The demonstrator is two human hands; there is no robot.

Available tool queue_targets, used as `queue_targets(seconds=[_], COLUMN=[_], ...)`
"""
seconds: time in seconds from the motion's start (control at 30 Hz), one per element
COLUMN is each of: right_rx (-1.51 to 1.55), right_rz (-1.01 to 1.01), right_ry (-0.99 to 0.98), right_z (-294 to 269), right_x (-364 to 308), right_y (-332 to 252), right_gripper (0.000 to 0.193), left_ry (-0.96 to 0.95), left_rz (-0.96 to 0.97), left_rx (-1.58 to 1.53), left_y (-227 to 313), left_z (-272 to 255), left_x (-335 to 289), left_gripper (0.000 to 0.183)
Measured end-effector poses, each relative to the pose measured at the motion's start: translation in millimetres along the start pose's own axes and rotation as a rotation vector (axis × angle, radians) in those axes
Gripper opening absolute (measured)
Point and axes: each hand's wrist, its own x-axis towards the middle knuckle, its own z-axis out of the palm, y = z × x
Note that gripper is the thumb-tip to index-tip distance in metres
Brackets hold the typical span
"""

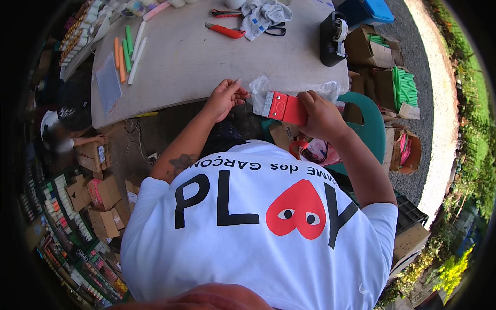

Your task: The person wraps a plastic bag with clear packing tape using a tape dispenser and scissors. They smooth the tape, cut it, and place the wrapped item on the table among other craft supplies.

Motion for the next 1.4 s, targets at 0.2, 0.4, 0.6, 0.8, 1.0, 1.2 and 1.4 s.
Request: queue_targets(seconds=[0.2, 0.4, 0.6, 0.8, 1.0, 1.2, 1.4], right_rx=[0.03, 0.204, 0.21, 0.045, -0.172, -0.368, -0.547], right_rz=[-0.125, -0.127, -0.091, -0.037, 0.104, 0.091, 0.153], right_ry=[-0.059, -0.009, 0.068, -0.113, -0.27, -0.243, -0.203], right_z=[-30.8, -84.2, -100.8, -70.7, -44.5, -72.5, -81.5], right_x=[-9.5, -25.1, -38.5, -34.4, -3.2, -4.5, -6.9], right_y=[19.5, 20.0, 33.9, 50.5, 65.7, 109.7, 166.6], right_gripper=[0.063, 0.065, 0.063, 0.062, 0.061, 0.055, 0.059], left_ry=[-0.161, -0.431, -0.605, -0.296, -0.036, 0.253, 0.349], left_rz=[-0.126, -0.182, -0.229, -0.151, -0.006, 0.073, 0.107], left_rx=[0.016, 0.007, -0.242, -0.121, 0.121, 0.148, 0.298], left_y=[-8.4, -16.6, -12.4, -22.2, -9.8, -4.2, -11.4], left_z=[37.9, 77.3, 90.9, 73.5, 42.7, -32.1, -6.7], left_x=[-10.5, 25.9, 19.3, 14.6, 19.8, 3.9, 30.1], left_gripper=[0.071, 0.103, 0.046, 0.016, 0.016, 0.018, 0.022])
